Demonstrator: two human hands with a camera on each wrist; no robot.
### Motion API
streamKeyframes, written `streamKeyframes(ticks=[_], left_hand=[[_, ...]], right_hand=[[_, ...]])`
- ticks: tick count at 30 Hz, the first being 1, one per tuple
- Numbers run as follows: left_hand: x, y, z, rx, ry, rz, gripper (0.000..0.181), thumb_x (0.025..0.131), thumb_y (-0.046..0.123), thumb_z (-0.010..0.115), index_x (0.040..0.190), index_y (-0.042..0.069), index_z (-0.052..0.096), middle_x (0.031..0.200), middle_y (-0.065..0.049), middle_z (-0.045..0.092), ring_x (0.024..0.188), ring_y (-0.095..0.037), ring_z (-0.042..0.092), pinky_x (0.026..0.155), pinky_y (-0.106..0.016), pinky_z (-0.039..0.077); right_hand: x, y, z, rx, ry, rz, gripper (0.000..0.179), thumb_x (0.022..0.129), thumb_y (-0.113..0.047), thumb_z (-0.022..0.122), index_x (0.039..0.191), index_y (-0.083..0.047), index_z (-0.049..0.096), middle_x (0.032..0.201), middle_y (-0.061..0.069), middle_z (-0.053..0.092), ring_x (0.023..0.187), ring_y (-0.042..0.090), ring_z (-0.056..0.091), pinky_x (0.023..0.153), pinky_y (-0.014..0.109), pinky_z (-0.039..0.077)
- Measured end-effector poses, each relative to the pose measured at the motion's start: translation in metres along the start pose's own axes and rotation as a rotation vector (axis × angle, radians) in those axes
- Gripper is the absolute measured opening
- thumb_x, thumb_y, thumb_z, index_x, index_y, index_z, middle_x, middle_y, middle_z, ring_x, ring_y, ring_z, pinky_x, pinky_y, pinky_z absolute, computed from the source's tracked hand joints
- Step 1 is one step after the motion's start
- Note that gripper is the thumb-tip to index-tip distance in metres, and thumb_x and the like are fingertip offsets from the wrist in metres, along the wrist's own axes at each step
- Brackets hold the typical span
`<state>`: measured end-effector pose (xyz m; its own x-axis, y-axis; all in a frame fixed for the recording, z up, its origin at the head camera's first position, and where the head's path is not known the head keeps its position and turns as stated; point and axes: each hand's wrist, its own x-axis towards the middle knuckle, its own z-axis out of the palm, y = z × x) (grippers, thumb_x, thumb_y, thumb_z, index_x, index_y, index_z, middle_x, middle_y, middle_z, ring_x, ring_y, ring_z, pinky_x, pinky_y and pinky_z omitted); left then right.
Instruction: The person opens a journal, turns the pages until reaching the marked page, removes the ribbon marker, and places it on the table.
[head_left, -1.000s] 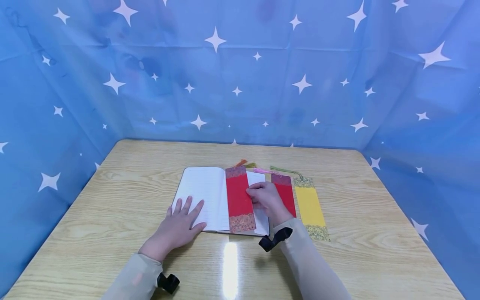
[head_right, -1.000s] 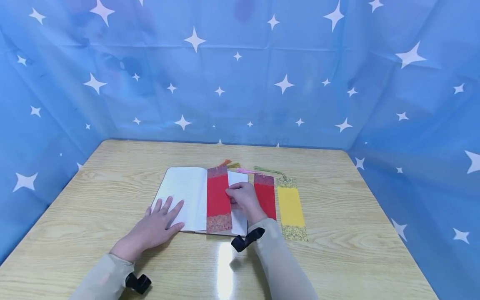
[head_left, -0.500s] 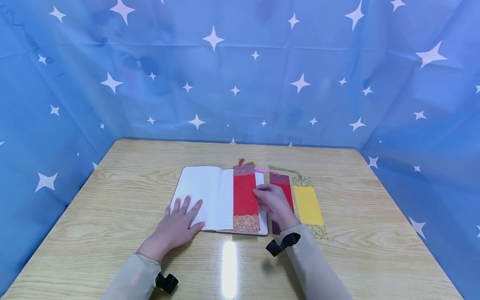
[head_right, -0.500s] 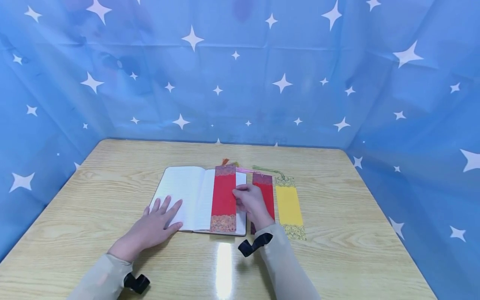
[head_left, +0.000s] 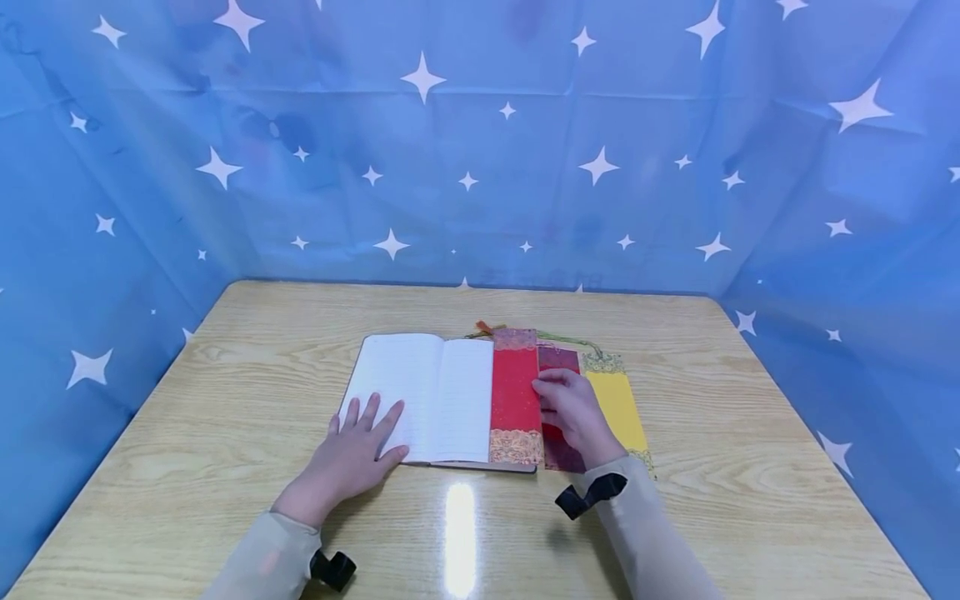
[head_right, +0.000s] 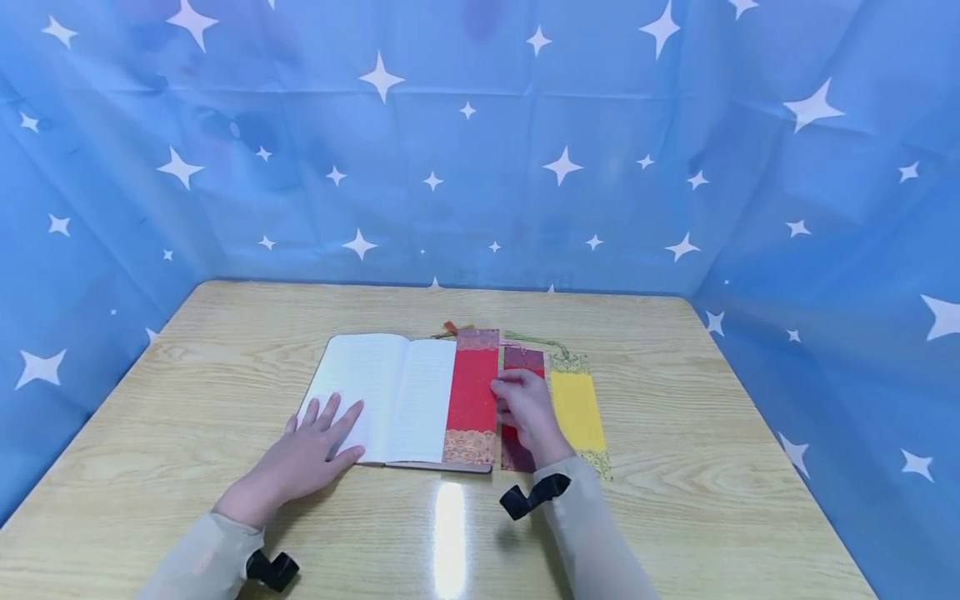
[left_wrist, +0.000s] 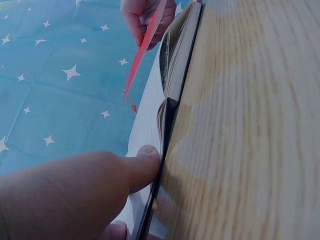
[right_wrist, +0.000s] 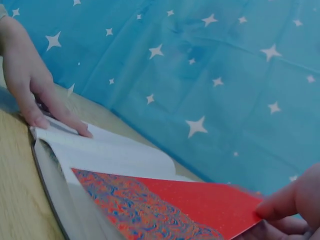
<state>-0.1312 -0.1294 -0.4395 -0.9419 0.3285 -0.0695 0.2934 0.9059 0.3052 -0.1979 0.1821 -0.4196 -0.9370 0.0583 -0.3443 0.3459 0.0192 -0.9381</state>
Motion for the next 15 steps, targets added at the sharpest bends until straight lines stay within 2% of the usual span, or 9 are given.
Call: streamKeyframes(ticks=[15], left_hand=[[0.001,-0.004,0.005,-0.004,0.025,0.008,0.064,0.095,0.049,0.043,0.148,0.016,0.027,0.150,-0.023,0.016,0.134,-0.049,0.009,0.103,-0.066,0.011]], right_hand=[[-0.002,0.002,-0.029,-0.012,0.022,-0.003,0.038,0.092,-0.015,0.058,0.124,0.000,0.044,0.098,0.012,0.061,0.074,0.019,0.064,0.067,0.033,0.055]])
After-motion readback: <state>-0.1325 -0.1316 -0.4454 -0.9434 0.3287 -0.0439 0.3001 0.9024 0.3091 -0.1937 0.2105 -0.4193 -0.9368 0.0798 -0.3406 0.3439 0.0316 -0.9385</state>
